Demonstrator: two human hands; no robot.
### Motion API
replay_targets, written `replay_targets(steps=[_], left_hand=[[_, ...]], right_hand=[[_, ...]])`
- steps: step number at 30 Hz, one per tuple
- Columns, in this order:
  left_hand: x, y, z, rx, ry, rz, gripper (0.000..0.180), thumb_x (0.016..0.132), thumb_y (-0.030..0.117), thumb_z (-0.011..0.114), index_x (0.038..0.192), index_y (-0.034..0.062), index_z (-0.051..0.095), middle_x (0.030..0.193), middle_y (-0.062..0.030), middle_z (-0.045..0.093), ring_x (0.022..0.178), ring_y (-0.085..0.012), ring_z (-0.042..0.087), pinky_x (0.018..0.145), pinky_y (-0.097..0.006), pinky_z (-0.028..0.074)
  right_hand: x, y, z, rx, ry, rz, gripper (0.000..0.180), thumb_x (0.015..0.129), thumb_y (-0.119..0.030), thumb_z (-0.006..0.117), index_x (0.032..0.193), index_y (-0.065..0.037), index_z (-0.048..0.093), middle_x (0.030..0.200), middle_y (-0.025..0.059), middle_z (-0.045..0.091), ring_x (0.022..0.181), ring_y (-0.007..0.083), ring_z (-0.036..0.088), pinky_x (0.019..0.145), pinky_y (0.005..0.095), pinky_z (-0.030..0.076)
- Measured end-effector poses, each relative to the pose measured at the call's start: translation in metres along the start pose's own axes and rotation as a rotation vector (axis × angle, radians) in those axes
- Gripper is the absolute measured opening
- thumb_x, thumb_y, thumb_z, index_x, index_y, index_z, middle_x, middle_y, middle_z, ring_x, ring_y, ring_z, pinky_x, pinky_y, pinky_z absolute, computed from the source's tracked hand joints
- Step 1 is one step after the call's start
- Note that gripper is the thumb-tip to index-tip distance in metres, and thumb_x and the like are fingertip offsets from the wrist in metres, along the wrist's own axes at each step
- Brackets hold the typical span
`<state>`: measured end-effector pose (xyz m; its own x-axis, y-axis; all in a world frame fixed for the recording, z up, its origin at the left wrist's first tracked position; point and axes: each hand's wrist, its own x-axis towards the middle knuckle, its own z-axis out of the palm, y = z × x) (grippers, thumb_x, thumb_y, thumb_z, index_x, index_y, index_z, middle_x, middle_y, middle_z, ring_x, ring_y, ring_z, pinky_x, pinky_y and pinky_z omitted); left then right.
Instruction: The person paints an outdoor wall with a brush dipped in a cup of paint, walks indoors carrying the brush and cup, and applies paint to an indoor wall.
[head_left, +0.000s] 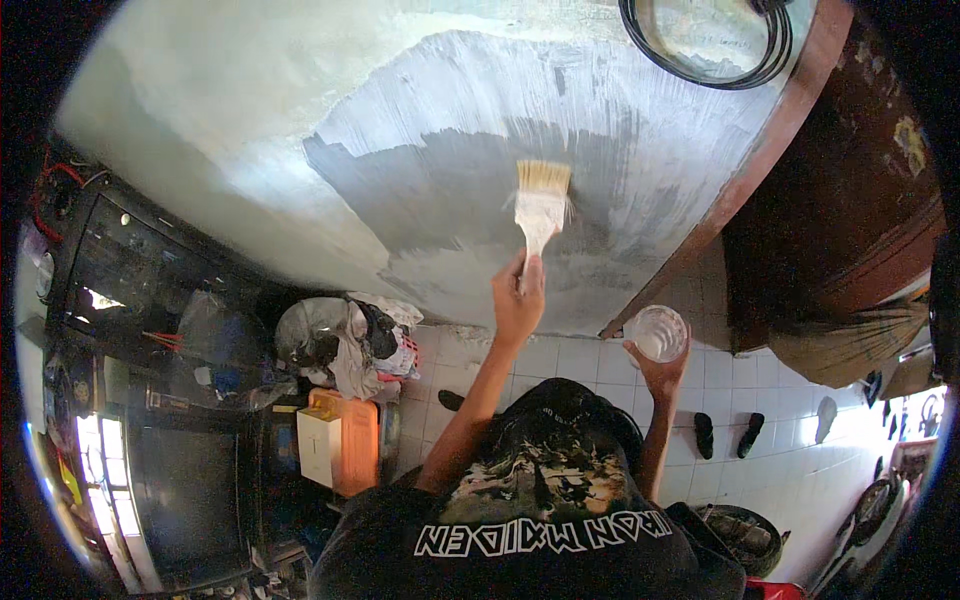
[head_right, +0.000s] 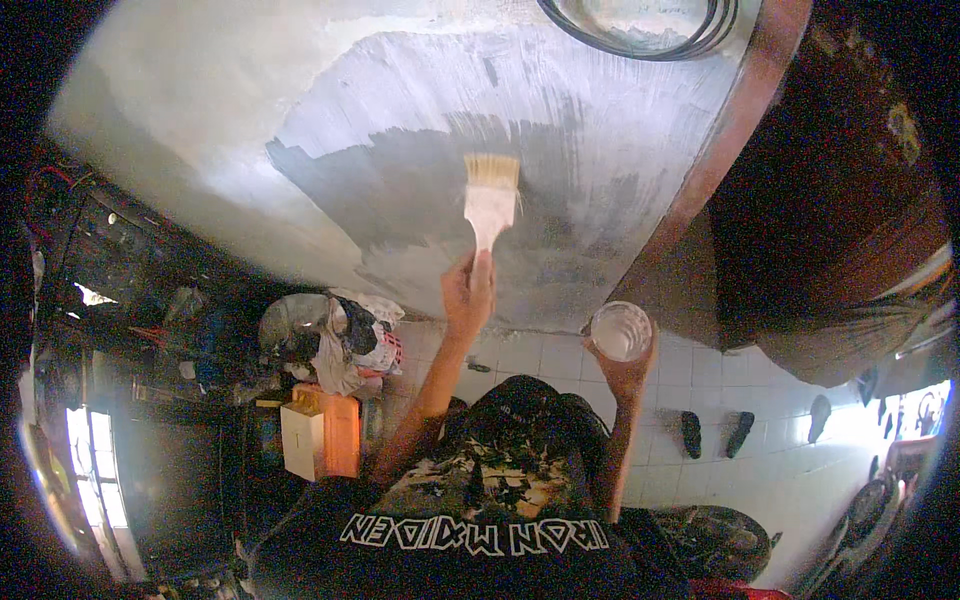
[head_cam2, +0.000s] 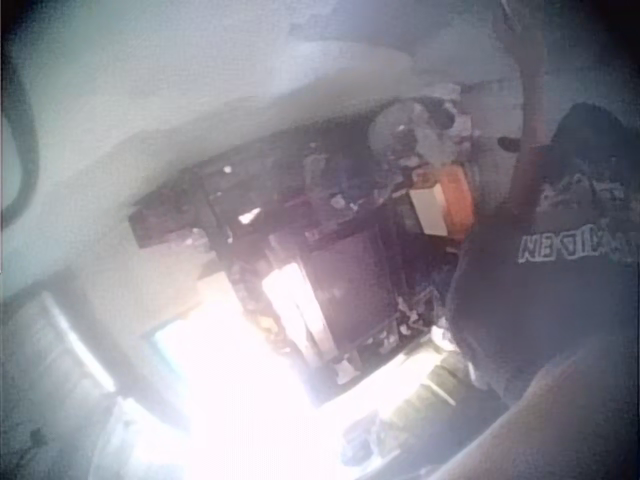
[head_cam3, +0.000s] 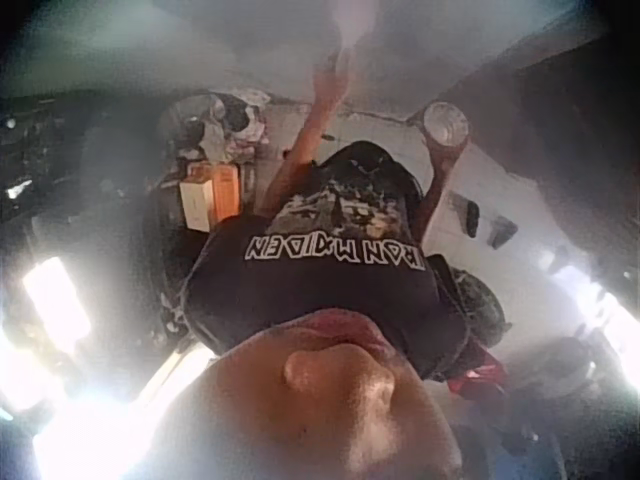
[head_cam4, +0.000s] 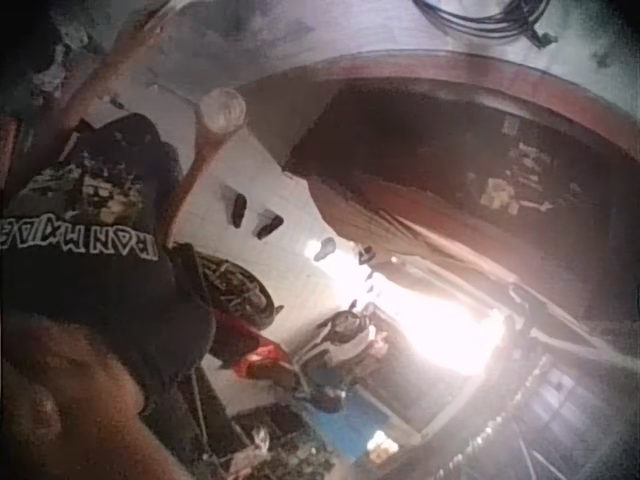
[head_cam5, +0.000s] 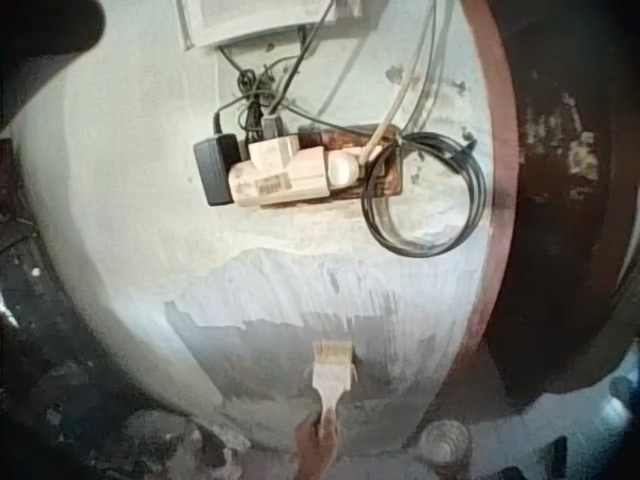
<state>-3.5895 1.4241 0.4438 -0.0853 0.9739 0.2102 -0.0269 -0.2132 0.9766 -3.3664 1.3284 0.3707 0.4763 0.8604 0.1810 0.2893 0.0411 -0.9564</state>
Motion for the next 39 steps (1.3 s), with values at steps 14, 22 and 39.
replay_targets(steps=[14, 22, 39], left_hand=[[-0.044, 0.023, 0.005, 0.349, 0.148, 0.116, 0.030, 0.090, 0.024, 0.048, 0.086, -0.0041, 0.057, 0.059, -0.0063, 0.049, 0.052, -0.0119, 0.044, 0.048, -0.029, 0.035], [0.006, 0.029, 0.018, -0.106, -0.099, -0.177, 0.030, 0.090, 0.028, 0.051, 0.080, 0.0005, 0.058, 0.056, 0.0020, 0.044, 0.043, -0.0055, 0.040, 0.040, -0.023, 0.029], [-0.024, -0.093, 0.029, 0.236, -0.307, -0.117, 0.031, 0.090, 0.019, 0.045, 0.066, -0.0015, 0.050, 0.049, -0.0012, 0.042, 0.038, -0.0107, 0.040, 0.035, -0.029, 0.031]], right_hand=[[-0.005, -0.012, -0.012, -0.028, 0.011, 0.069, 0.101, 0.052, -0.020, 0.087, 0.130, 0.003, 0.027, 0.120, 0.0165, 0.047, 0.110, 0.0263, 0.047, 0.091, 0.0396, 0.043], [-0.012, 0.008, -0.009, 0.014, 0.061, 0.007, 0.096, 0.052, -0.016, 0.087, 0.129, 0.001, 0.031, 0.117, 0.0156, 0.049, 0.107, 0.0250, 0.050, 0.089, 0.0392, 0.044], [-0.013, -0.005, -0.015, -0.031, 0.077, 0.003, 0.094, 0.053, -0.021, 0.087, 0.125, 0.002, 0.032, 0.115, 0.0168, 0.051, 0.106, 0.0259, 0.052, 0.090, 0.0396, 0.045]])
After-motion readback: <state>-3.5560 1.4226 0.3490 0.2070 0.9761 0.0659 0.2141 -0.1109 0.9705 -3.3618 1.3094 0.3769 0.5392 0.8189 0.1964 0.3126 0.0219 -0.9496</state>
